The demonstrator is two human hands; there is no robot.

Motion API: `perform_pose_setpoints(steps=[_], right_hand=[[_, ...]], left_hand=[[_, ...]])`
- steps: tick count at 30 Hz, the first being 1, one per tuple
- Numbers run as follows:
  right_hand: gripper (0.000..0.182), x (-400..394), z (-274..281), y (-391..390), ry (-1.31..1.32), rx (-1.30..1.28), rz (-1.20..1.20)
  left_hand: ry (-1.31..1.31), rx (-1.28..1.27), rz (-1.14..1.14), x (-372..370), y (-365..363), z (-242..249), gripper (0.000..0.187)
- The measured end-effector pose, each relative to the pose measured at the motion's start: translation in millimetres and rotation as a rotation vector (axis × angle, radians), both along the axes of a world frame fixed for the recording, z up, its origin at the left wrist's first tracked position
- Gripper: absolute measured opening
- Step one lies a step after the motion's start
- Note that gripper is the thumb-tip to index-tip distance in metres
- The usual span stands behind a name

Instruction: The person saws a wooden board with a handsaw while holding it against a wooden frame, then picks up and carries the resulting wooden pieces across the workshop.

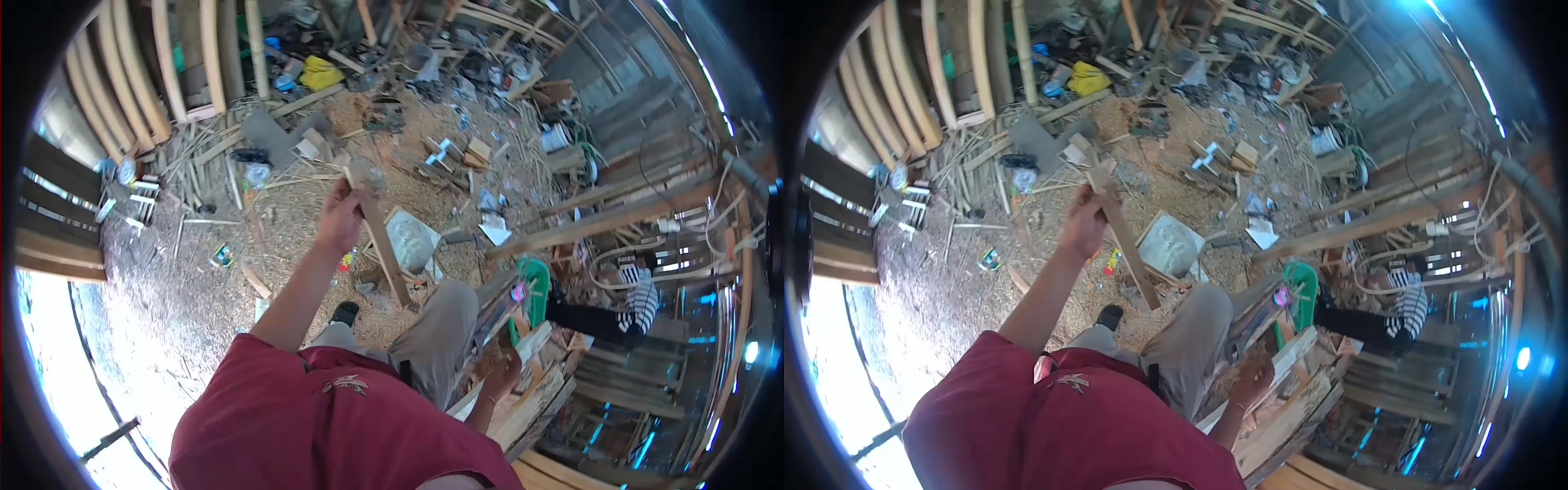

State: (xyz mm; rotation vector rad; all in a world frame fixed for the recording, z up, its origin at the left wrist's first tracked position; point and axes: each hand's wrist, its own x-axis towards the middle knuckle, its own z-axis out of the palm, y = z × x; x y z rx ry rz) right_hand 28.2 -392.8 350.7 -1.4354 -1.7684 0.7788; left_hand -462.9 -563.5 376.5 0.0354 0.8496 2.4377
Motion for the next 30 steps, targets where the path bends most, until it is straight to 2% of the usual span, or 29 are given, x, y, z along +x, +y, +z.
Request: perform_pose_setpoints(steps=[2,5,7,10,12,14,15,17,19,20,22,23,25,27,28,30], right_hand=[[0.041,-80.0,27.7,-7.3,0.112,0.005,0.198],[0.047,-200.6,59.0,-40.3,-0.070,0.238,0.774],[0.048,-276.8,86.9,-92.9,-0.187,0.347,1.128],[0.053,-335.0,80.4,-142.7,-0.368,0.198,1.307],[0.053,-364.8,64.3,-166.2,-0.332,0.194,1.381],[0.053,-392.9,66.0,-195.9,-0.358,0.116,1.418],[0.051,-405.9,47.1,-198.9,-0.266,0.198,1.497],[0.051,-440.0,50.8,-224.2,-0.362,0.026,1.590],[0.052,-483.6,13.2,-237.3,-0.373,0.054,1.661],[0.053,-510.8,5.3,-251.8,-0.343,0.000,1.796],[0.054,-577.0,0.2,-296.2,-0.286,-0.109,2.078],[0.055,-606.8,7.2,-324.8,-0.330,-0.247,2.217],[0.058,-660.5,26.2,-400.4,-0.424,-0.542,2.448],[0.058,-710.8,32.9,-483.3,-0.590,-0.725,2.704],[0.058,-735.6,42.7,-522.7,-0.744,-0.793,2.834],[0.055,-740.1,73.9,-617.1,-0.795,-1.199,2.881]], left_hand=[[-0.009,0.054,0.079,6.7,-23.9,22.0,0.035],[0.064,0.193,0.118,2.8,-75.4,41.9,0.038],[-0.010,0.278,0.218,1.4,-112.1,62.0,0.041],[-0.053,0.299,0.373,-7.2,-170.9,74.1,0.050],[0.011,0.275,0.501,-15.0,-211.0,69.9,0.055],[0.006,0.085,0.534,-29.3,-256.6,51.6,0.060],[-0.007,0.022,0.577,-34.4,-277.4,41.2,0.061],[0.015,-0.078,0.686,-46.3,-317.9,10.6,0.061],[0.036,-0.198,0.727,-57.2,-368.3,-28.4,0.061],[0.048,-0.267,0.753,-61.8,-398.7,-48.3,0.060],[0.039,-0.582,0.839,-61.4,-464.5,-85.8,0.062],[0.009,-0.738,0.859,-53.4,-493.4,-101.6,0.062],[-0.228,-0.769,0.917,-38.4,-555.8,-120.0,0.064],[-0.452,-0.681,1.011,-17.5,-620.4,-156.1,0.062],[-0.514,-0.679,1.148,-1.9,-641.2,-172.8,0.061],[-0.598,-0.584,1.320,45.6,-676.4,-173.5,0.057]])
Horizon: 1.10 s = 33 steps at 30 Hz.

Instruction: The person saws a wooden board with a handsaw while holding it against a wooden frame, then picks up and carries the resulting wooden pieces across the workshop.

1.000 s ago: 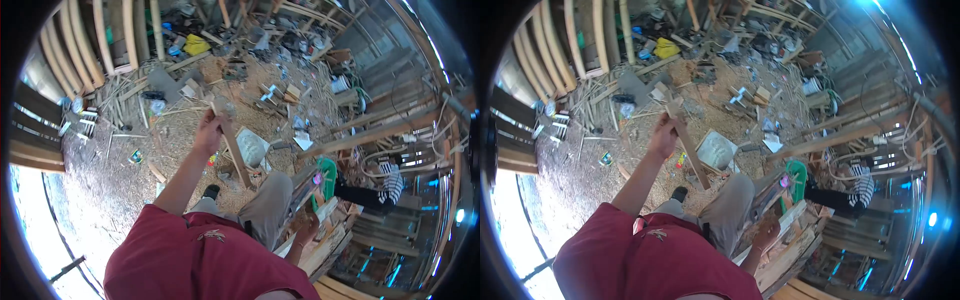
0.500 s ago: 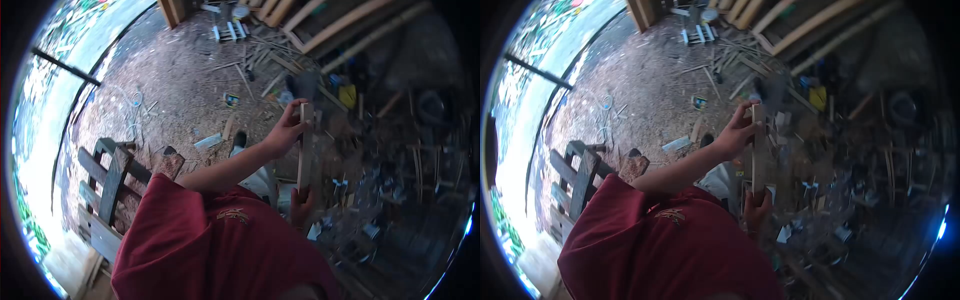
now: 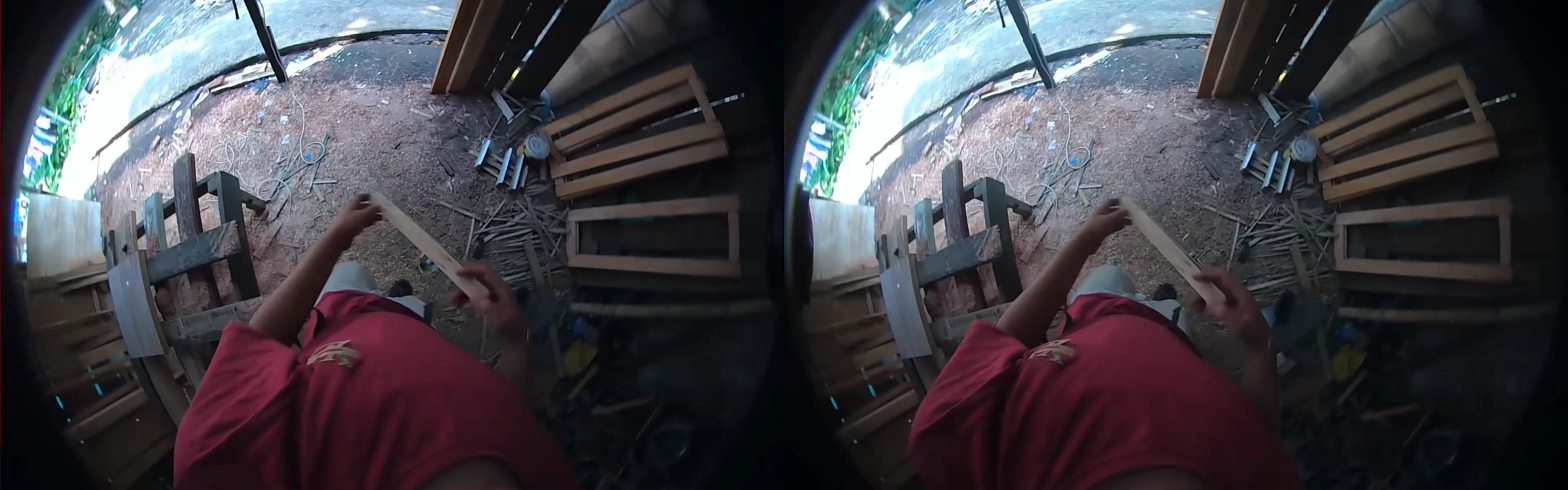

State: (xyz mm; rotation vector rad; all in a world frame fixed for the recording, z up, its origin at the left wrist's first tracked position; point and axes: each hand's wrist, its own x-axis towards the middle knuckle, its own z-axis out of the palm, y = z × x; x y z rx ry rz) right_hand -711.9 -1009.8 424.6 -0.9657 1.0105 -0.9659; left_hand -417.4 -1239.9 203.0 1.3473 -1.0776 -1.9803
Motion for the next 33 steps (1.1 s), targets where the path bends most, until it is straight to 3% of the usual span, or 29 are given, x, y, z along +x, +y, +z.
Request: perform_pose_setpoints(steps=[3,9,12,15,18,21,23,26,30,33], right_hand=[[0.056,20.7,10.4,-140.2,-0.072,-0.101,0.226],[0.053,132.8,3.9,-348.9,-0.248,-0.091,0.611],[0.052,185.8,-1.3,-426.3,-0.076,-0.111,0.689],[0.048,231.2,13.7,-485.4,-0.125,-0.022,0.614],[0.051,266.7,25.0,-549.1,-0.117,0.034,0.554],[0.055,286.3,27.8,-606.2,-0.118,0.163,0.454],[0.055,299.5,15.7,-645.2,-0.108,0.185,0.416],[0.050,332.7,-9.1,-710.1,-0.044,0.237,0.352],[0.041,387.6,-58.8,-808.0,0.066,0.206,0.540],[0.042,467.0,-74.3,-899.8,0.175,0.107,0.805]], left_hand=[[0.111,0.099,0.343,60.8,-25.6,52.1,0.052],[0.040,0.218,0.648,172.7,-74.0,45.8,0.046],[0.110,0.388,0.699,215.4,-119.1,1.8,0.056],[0.259,0.539,0.953,234.0,-178.6,22.6,0.063],[0.407,0.483,1.065,265.9,-238.2,19.5,0.064],[0.344,0.369,1.330,281.1,-304.4,76.5,0.051],[0.410,0.248,1.404,308.2,-340.0,69.2,0.043],[0.435,0.060,1.522,338.8,-382.9,57.6,0.057],[0.720,-0.023,1.674,388.1,-438.3,22.3,0.039],[0.662,-0.086,1.786,436.2,-487.3,41.1,0.040]])
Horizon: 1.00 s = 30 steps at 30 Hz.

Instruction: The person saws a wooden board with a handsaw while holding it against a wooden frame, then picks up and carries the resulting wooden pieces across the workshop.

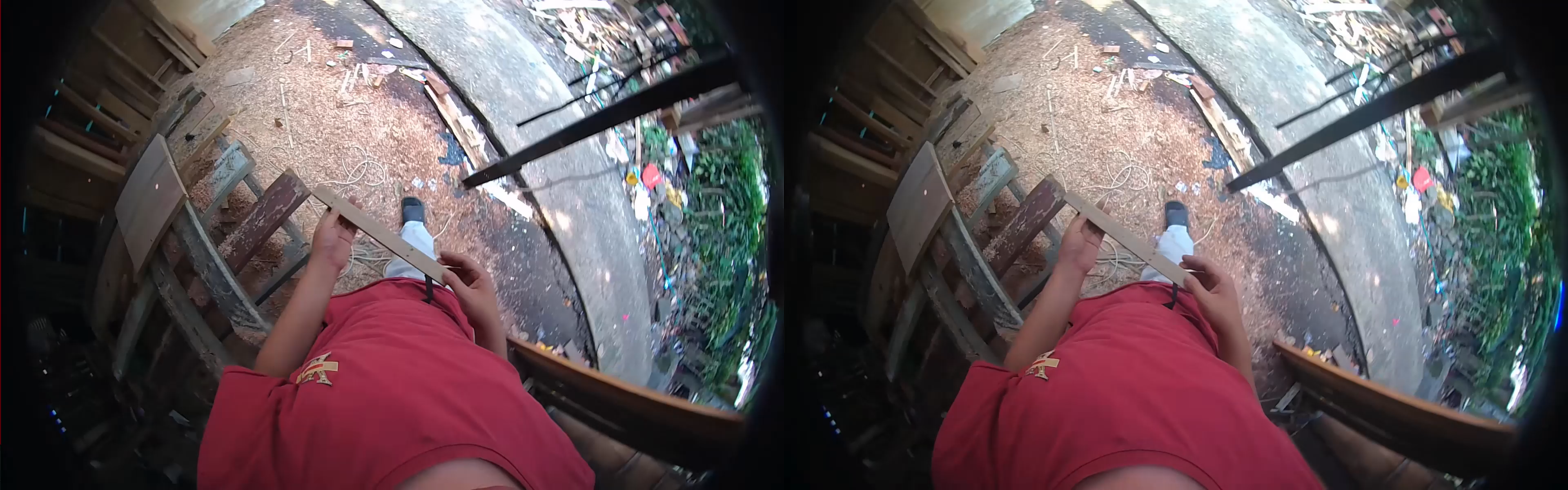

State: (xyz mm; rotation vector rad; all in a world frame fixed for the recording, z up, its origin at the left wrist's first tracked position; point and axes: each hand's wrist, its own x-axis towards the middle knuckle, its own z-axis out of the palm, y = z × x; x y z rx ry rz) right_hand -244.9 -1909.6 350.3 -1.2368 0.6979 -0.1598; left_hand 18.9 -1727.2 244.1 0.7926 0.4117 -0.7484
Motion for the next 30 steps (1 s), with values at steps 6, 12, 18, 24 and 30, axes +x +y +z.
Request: perform_pose_setpoints(steps=[6,12,18,24,30], right_hand=[[0.053,187.3,64.6,-156.5,-0.069,-0.026,0.469],[0.049,347.6,97.4,-207.6,-0.144,-0.033,0.785],[0.046,493.2,62.1,-216.7,-0.129,-0.062,1.001],[0.042,671.8,3.4,-262.1,0.046,-0.317,0.950],[0.048,744.6,-188.7,-386.8,0.609,-0.439,0.648]], left_hand=[[-0.130,-0.152,0.319,73.5,-37.0,70.9,0.047],[-0.361,0.014,0.379,133.4,-63.1,112.7,0.043],[-0.162,0.107,0.605,234.0,-87.4,50.8,0.023],[0.171,0.026,0.905,406.4,-58.0,-13.3,0.029],[0.230,-0.022,1.026,590.6,-6.7,7.0,0.022]])
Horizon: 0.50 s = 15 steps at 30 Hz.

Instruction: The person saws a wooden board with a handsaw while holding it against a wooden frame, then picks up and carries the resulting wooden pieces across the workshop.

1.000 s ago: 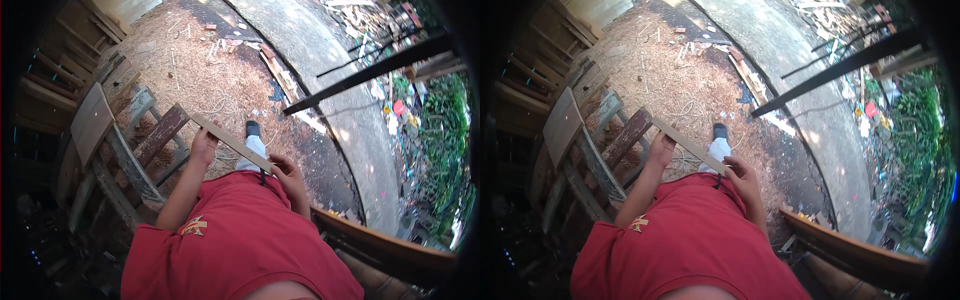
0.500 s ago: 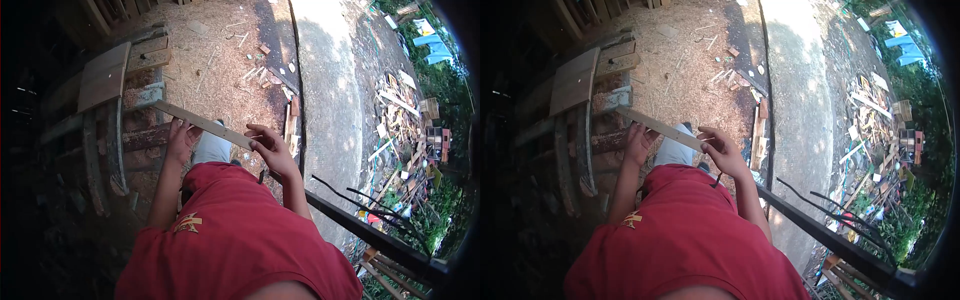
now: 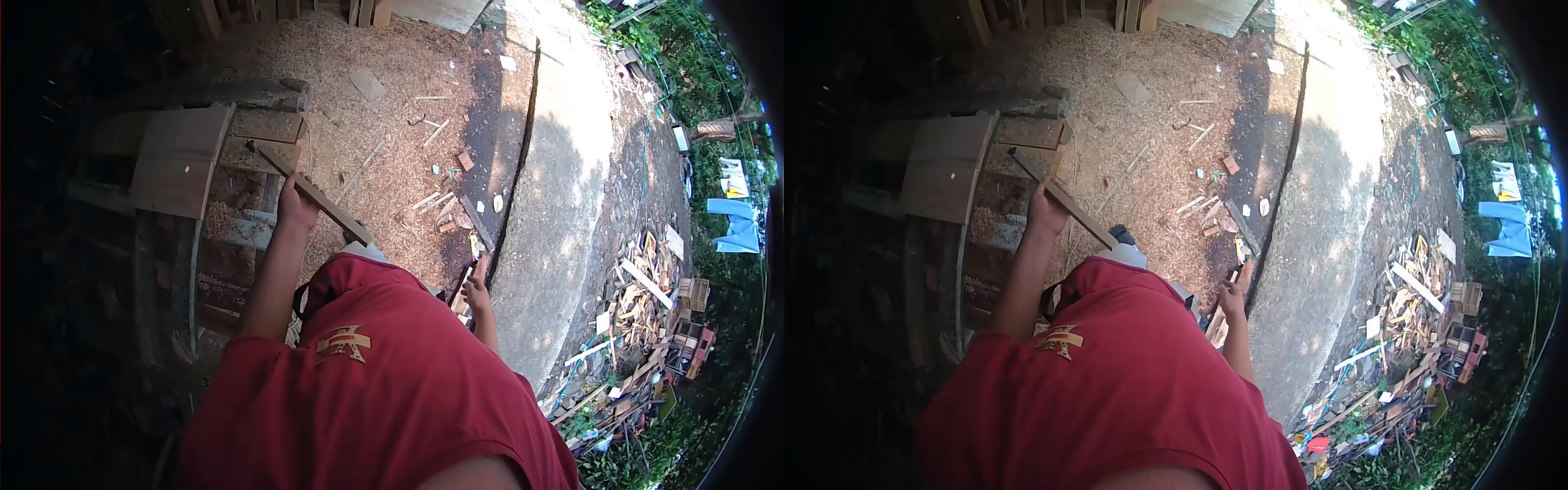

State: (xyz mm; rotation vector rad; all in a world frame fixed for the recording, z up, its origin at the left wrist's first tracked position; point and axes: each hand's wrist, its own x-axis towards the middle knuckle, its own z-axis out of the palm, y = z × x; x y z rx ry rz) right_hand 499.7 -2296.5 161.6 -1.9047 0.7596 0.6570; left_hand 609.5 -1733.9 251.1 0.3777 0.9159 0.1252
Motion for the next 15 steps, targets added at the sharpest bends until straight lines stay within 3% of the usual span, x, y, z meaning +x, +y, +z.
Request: perform_pose_setpoints(steps=[4,7,9,10,15], right_hand=[[0.047,-29.9,-29.9,-47.7,0.382,-0.130,-0.119],[0.046,3.3,-28.9,-43.1,0.494,-0.093,-0.112],[0.045,49.7,-33.4,-34.3,0.517,-0.068,-0.076],[0.045,78.4,-39.0,-29.0,0.522,-0.059,-0.054],[0.043,277.2,-88.0,-3.9,0.509,-0.025,0.066]], left_hand=[[-0.003,0.192,-0.020,94.2,25.9,19.0,0.022],[0.030,0.467,-0.047,148.1,49.1,12.4,0.032],[0.078,0.700,-0.051,179.2,53.7,11.5,0.037],[0.217,0.720,-0.054,194.8,60.9,-1.2,0.045],[0.441,0.950,-0.035,258.3,94.3,-49.7,0.051]])
